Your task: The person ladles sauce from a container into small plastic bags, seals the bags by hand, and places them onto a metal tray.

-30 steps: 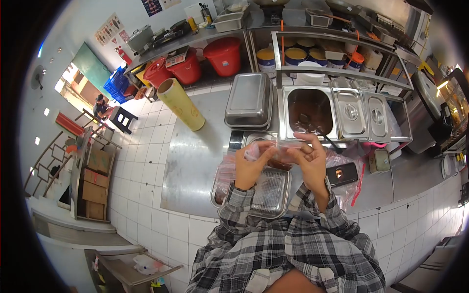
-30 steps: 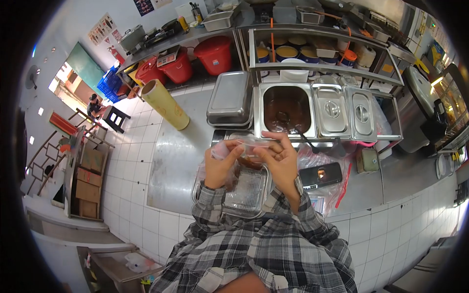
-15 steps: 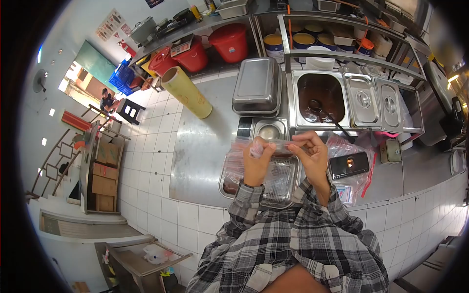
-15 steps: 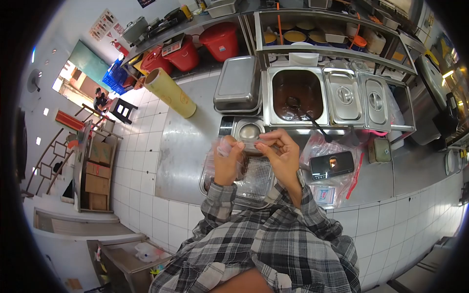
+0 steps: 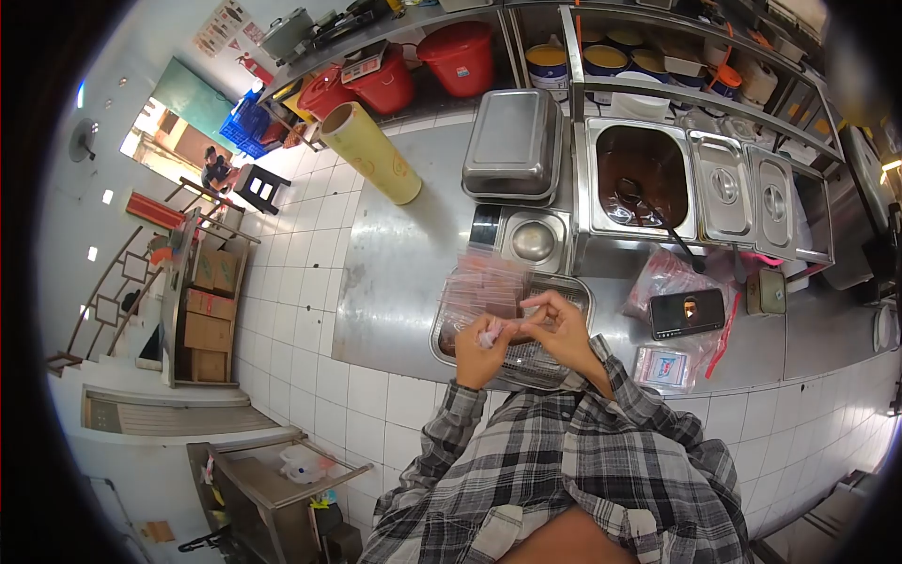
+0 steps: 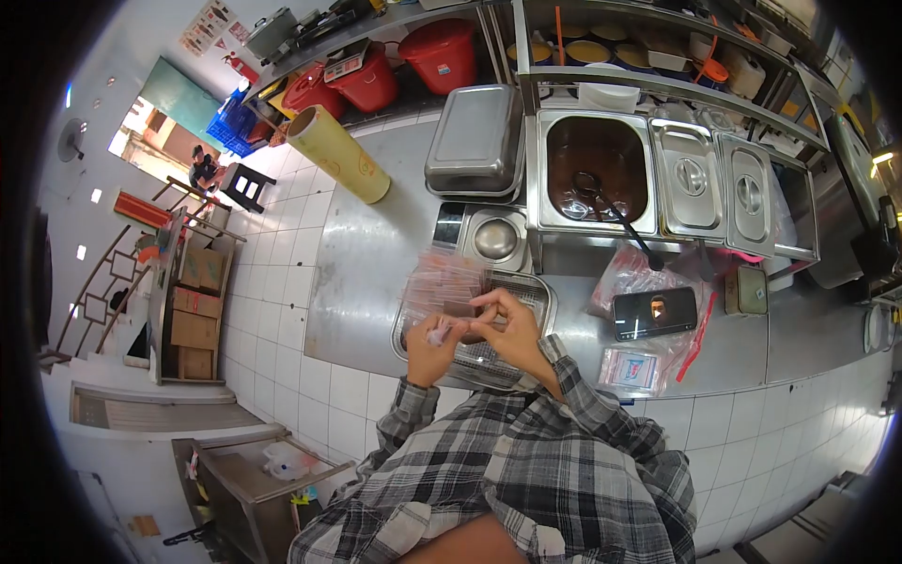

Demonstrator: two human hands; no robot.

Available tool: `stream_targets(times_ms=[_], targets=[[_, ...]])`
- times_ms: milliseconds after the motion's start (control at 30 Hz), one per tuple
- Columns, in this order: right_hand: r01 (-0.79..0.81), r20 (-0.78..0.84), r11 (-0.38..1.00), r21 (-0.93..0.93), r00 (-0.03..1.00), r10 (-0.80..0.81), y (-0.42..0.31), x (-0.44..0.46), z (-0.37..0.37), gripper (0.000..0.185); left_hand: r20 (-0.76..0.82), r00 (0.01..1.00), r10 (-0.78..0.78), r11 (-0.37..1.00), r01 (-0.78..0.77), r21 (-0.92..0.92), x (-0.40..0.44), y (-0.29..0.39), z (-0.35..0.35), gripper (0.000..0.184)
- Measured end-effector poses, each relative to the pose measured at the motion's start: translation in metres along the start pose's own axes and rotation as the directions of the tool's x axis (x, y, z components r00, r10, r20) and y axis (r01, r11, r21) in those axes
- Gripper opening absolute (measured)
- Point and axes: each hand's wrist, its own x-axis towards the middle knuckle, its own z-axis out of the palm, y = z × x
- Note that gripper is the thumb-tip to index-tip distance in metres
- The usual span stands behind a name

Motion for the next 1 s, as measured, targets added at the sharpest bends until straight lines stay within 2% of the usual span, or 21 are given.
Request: stream_targets(times_ms=[33, 133, 233, 267, 367, 400, 500, 600, 633, 700, 833, 900, 1000], targets=[[-0.012, 0.018, 0.999, -0.045, 1.0, 0.012, 0.008, 0.0, 0.0, 0.033, -0.02, 1.0, 0.001, 0.998, 0.0, 0.057, -0.003, -0.017, -0.003, 0.016], [-0.051, 0.039, 0.983, -0.175, 0.998, 0.059, 0.026, 0.001, 0.003, 0.027, 0.095, 0.993, -0.07, 0.994, 0.061, 0.092, -0.002, -0.022, -0.028, 0.018], [-0.109, 0.014, 0.958, -0.266, 0.993, 0.117, 0.04, 0.002, 0.007, 0.023, 0.152, 0.962, -0.226, 0.96, 0.194, 0.202, 0.01, -0.03, -0.046, 0.016], [-0.122, 0.016, 0.953, -0.276, 0.991, 0.131, 0.045, 0.005, 0.009, 0.024, 0.115, 0.945, -0.305, 0.911, 0.255, 0.325, 0.016, -0.03, -0.047, 0.016], [-0.128, -0.004, 0.949, -0.287, 0.991, 0.133, 0.056, 0.018, 0.009, 0.018, 0.082, 0.969, -0.232, 0.909, 0.186, 0.373, 0.03, -0.034, -0.044, 0.018], [-0.106, -0.027, 0.954, -0.281, 0.994, 0.102, 0.057, 0.022, 0.01, 0.016, 0.034, 0.999, 0.008, 0.887, -0.022, 0.461, 0.035, -0.037, -0.042, 0.021], [-0.038, -0.09, 0.939, -0.342, 0.996, 0.007, 0.061, 0.033, 0.014, 0.014, 0.114, 0.993, -0.01, 0.724, -0.071, 0.686, 0.052, -0.021, -0.042, 0.023], [0.076, -0.094, 0.883, -0.464, 0.987, -0.134, 0.065, 0.036, 0.018, 0.018, 0.101, 0.991, 0.089, 0.65, -0.134, 0.748, 0.061, -0.03, -0.034, 0.023], [0.119, -0.083, 0.854, -0.506, 0.979, -0.186, 0.067, 0.037, 0.019, 0.02, 0.088, 0.993, 0.084, 0.634, -0.121, 0.764, 0.062, -0.032, -0.032, 0.023], [0.133, -0.085, 0.87, -0.474, 0.977, -0.195, 0.075, 0.04, 0.019, 0.022, 0.06, 0.996, 0.073, 0.598, -0.092, 0.796, 0.065, -0.034, -0.028, 0.024], [0.105, -0.026, 0.881, -0.461, 0.991, -0.132, 0.059, 0.04, 0.016, 0.024, 0.015, 0.992, 0.124, 0.663, -0.094, 0.743, 0.064, -0.046, -0.028, 0.027], [0.137, -0.049, 0.877, -0.461, 0.983, -0.179, 0.05, 0.037, 0.012, 0.025, -0.002, 0.99, 0.141, 0.707, -0.1, 0.7, 0.062, -0.041, -0.031, 0.029], [0.144, -0.101, 0.858, -0.493, 0.97, -0.221, 0.035, 0.034, 0.006, 0.027, -0.01, 1.0, 0.022, 0.752, -0.01, 0.659, 0.061, -0.032, -0.033, 0.033]])
